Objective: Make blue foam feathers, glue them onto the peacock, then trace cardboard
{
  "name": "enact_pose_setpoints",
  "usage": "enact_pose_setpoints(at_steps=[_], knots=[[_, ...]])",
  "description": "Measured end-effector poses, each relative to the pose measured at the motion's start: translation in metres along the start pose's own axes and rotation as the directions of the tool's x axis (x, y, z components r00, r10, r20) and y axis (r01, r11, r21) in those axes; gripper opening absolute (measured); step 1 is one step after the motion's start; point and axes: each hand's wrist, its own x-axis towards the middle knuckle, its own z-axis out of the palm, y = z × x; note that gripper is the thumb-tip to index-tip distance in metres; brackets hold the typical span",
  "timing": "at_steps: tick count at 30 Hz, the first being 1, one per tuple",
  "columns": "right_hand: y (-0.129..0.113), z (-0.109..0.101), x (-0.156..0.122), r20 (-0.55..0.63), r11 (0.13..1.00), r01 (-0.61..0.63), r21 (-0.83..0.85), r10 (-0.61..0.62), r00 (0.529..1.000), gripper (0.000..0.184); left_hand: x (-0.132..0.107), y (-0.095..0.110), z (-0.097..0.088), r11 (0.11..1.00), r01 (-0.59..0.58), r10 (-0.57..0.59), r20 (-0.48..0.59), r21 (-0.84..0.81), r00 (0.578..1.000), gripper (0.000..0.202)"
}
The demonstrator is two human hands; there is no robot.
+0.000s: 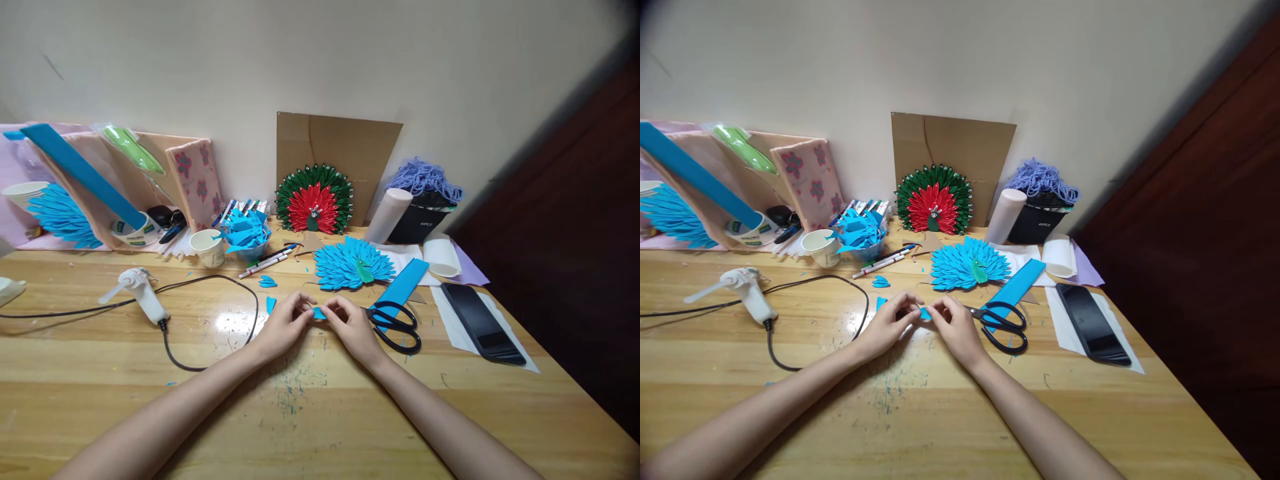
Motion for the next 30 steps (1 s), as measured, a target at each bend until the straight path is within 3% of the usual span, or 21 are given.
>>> enact_pose_setpoints(at_steps=[7,15,20,23,26,30], knots=[[-0.001,-0.002,0.001,-0.073,0.999,0.003,0.051,0.001,0.997,0.022,-0.001,0.006,-0.001,1.0,0.001,-0.002,-0.039,-0.011,0.999,0.017],[0.0,0.0,-0.004,-0.03,0.997,0.066,-0.028,-0.066,0.997,0.017,-0.005,0.011,0.0,0.99,-0.025,0.028,-0.024,0.139,0.999,0.023],[-0.001,-0.003,-0.003,-0.246,0.987,0.139,-0.082,-0.155,0.957,0.011,-0.006,0.014,0.0,0.991,0.007,0.0,-0.053,0.136,0.999,0.024],[-0.003,-0.005,-0.004,-0.349,0.961,0.21,-0.182,-0.263,0.899,0.008,-0.007,0.015,0.0,0.994,0.1,-0.104,0.1,0.04,0.99,0.047],[-0.005,-0.006,-0.007,-0.322,0.923,0.27,-0.275,-0.353,0.879,0.007,-0.006,0.017,-0.001,0.962,0.201,-0.15,0.255,-0.186,0.955,0.057],[-0.006,-0.004,-0.011,-0.233,0.894,0.333,-0.299,-0.406,0.884,0.01,-0.002,0.017,-0.004,0.914,0.236,-0.161,0.24,-0.33,0.957,0.053]])
